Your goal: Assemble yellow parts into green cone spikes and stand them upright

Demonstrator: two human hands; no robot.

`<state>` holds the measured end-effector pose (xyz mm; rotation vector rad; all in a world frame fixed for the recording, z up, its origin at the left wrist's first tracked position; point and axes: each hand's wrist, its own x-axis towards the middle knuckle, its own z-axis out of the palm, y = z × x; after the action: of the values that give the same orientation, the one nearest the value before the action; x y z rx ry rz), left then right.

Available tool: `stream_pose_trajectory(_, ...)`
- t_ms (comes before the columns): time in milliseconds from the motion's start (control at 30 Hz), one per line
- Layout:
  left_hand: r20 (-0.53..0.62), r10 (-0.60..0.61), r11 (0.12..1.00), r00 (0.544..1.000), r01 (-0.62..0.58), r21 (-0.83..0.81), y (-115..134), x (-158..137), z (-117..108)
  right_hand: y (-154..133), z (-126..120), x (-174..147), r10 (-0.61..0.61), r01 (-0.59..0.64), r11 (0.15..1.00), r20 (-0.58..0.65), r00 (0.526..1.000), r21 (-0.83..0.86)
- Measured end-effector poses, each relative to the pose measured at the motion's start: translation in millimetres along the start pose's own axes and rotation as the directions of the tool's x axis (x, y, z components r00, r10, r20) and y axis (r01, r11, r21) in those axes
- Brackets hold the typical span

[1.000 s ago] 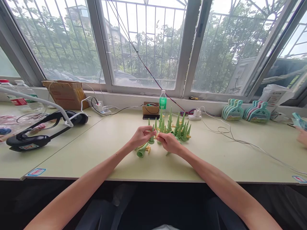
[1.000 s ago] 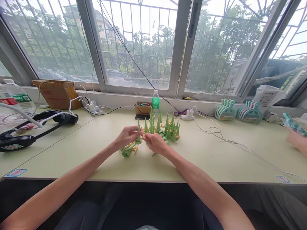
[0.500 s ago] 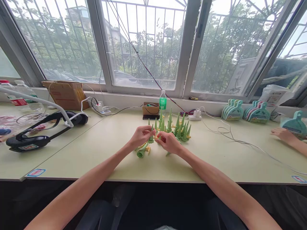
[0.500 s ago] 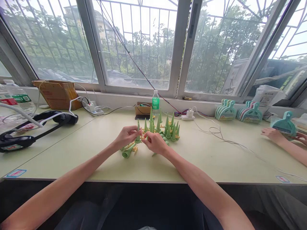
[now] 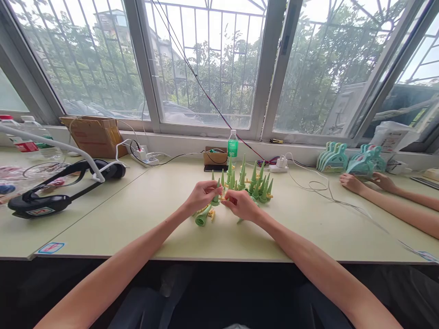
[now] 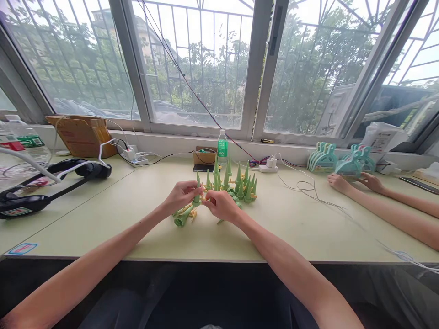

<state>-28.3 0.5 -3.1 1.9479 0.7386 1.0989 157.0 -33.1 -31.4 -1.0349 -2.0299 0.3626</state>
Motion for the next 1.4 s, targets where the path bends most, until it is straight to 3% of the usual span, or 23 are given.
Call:
stream_pose_trajectory(833,-0.014,0.052,0.996,0.999,-0.051,0.075,-2.6,-0.8,0.9,-1.3,0.7,0.0,0.0,-0.001,0.999,0.03,1.0,0.037)
stream_pose_trajectory(1400,-0.031,0.057,0.998,0.998,-0.056,0.029,-3.5,-1.2,3.0,2.6,0.9,1.0,-0.06,0.061,0.997,0.035,0.998,-0.036)
